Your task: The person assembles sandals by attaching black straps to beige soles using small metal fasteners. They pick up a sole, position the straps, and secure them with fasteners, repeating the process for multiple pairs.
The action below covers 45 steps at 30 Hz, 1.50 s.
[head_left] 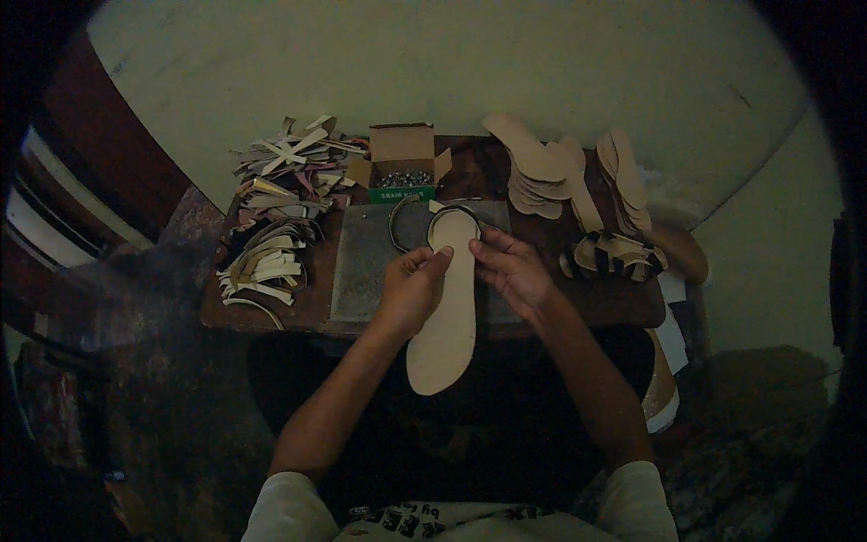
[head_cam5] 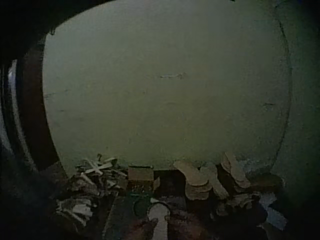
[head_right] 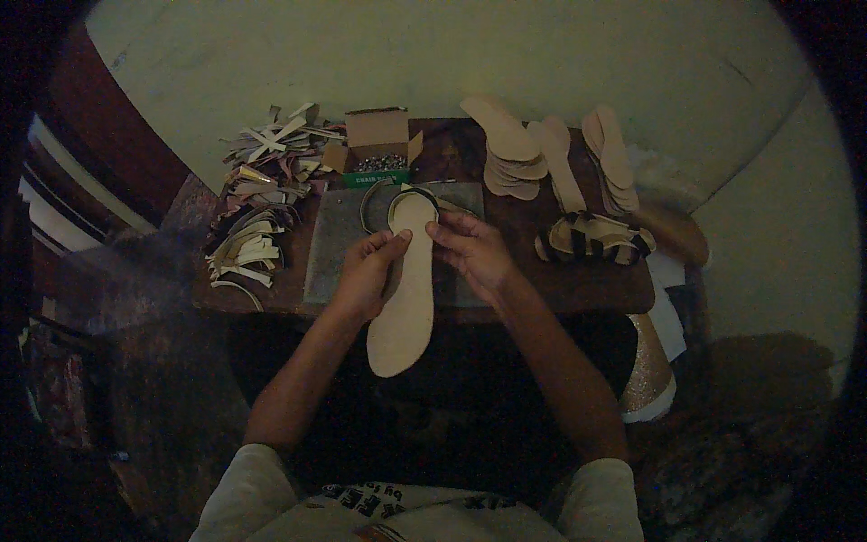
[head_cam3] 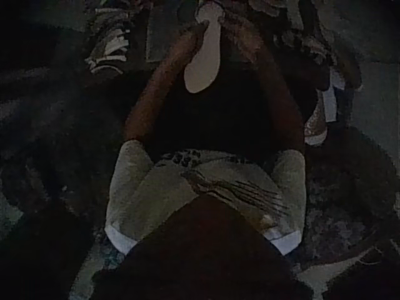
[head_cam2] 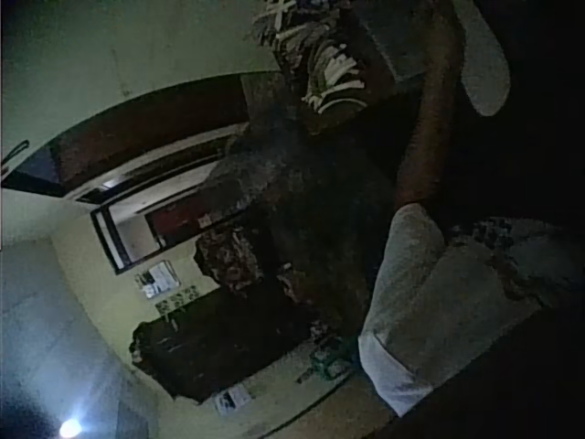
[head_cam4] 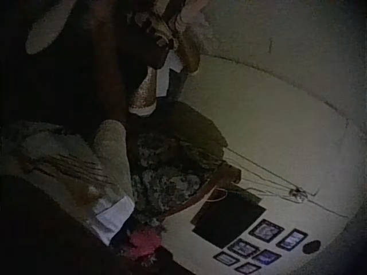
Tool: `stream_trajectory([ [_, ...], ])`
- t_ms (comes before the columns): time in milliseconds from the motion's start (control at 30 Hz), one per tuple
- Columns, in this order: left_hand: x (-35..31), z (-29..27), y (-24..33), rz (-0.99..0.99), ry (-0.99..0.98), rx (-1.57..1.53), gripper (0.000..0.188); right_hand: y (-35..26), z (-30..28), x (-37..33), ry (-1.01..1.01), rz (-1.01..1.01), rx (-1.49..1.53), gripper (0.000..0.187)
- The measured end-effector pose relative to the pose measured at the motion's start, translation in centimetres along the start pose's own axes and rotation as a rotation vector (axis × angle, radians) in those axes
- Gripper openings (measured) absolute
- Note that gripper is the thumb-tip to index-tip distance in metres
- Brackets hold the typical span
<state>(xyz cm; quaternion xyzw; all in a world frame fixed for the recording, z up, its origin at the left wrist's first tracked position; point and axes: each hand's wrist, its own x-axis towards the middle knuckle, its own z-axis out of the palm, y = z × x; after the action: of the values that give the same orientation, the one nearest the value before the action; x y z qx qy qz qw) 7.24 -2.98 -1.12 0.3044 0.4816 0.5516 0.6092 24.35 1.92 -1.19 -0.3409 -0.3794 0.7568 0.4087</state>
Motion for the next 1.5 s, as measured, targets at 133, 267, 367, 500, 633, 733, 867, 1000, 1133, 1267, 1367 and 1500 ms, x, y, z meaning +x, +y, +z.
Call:
stream_trajectory([
  [133,-0.2,-0.3,0.2,-0.005,0.010,0.045,0.024,-0.2,0.7,-0.2,0.003,0.028,0.023,0.033],
  [267,-0.4,-0.3,0.9,-0.085,0.006,0.045,0.018,0.1,0.4,-0.2,0.023,0.057,0.041,0.034],
  [367,-0.4,0.0,0.7,-0.075,0.028,-0.005,0.018,0.5,0.3,-0.1,0.023,0.074,0.051,0.033],
  [500,0.0,-0.5,-0.2,-0.039,0.007,-0.035,0.019,1.2,-0.2,0.2,0.055,0.101,-0.036,0.030],
  [633,0.3,-0.7,-0.6,-0.028,0.029,-0.040,0.020,1.3,0.3,-0.3,0.071,0.147,-0.106,0.029],
  [733,-0.1,-0.2,-0.2,-0.015,0.029,-0.039,0.020,1.1,0.2,-0.3,0.012,0.052,-0.089,0.027],
  [867,0.0,-0.6,-0.2,0.036,0.007,0.051,0.019,0.4,0.4,-0.3,0.043,0.024,-0.050,0.024],
  [1000,-0.4,-0.4,0.5,0.164,-0.038,0.171,0.019,0.6,0.1,-0.3,0.032,-0.116,-0.294,0.023],
  [1133,-0.8,0.0,0.9,0.196,-0.047,0.114,0.018,0.1,1.6,-1.0,-0.018,-0.380,-0.459,0.026],
  [1267,-0.7,-0.2,1.6,0.196,-0.040,0.223,0.018,0.0,1.0,-0.8,0.036,-0.375,-0.518,0.026],
  [1367,-0.8,-0.1,1.7,0.127,0.025,0.195,0.017,-0.4,1.7,-0.8,0.118,-0.346,-0.442,0.027],
  [1500,0.2,-1.4,1.4,0.115,0.149,0.116,0.021,-1.8,0.3,0.1,0.233,-0.318,-0.527,0.025],
])
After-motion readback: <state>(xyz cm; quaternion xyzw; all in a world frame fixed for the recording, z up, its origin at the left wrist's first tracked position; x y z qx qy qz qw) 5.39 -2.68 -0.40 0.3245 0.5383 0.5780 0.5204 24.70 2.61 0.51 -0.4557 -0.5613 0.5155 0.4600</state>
